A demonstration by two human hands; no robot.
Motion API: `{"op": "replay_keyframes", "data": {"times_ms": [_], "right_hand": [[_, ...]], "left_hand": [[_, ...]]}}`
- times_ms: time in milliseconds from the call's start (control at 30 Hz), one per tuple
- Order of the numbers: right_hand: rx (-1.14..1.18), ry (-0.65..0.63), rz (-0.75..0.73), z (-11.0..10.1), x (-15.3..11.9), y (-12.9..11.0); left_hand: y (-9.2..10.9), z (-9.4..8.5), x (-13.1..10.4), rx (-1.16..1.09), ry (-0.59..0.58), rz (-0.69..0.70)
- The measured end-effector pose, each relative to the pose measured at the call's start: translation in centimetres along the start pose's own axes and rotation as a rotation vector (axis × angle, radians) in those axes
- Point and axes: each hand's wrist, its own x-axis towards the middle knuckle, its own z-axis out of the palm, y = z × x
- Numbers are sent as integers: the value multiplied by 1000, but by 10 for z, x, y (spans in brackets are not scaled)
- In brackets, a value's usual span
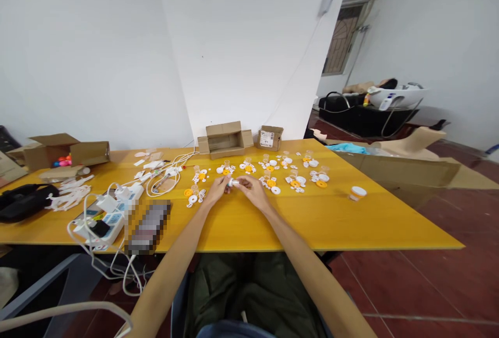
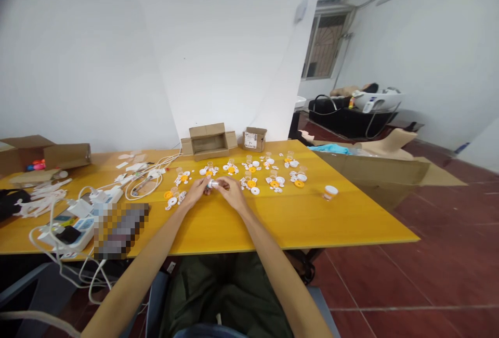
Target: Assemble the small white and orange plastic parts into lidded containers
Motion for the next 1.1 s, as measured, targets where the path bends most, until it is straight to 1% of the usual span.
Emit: {"op": "replay_keyframes", "data": {"times_ms": [100,300,500,733,1100], "right_hand": [[9,-2,38,0,0,-2],[-9,-13,65,-1,-2,-7],[-6,-35,139,-1,-4,-8],[-44,-61,109,0,-3,-9],[-160,-93,122,-4,-2,-12]], "left_hand": [[1,-1,0,-3,-13,-2],[9,1,-2,24,-32,13],[12,3,-3,28,-43,25],[13,3,-3,4,-30,39],[11,2,-3,20,-53,32]]}}
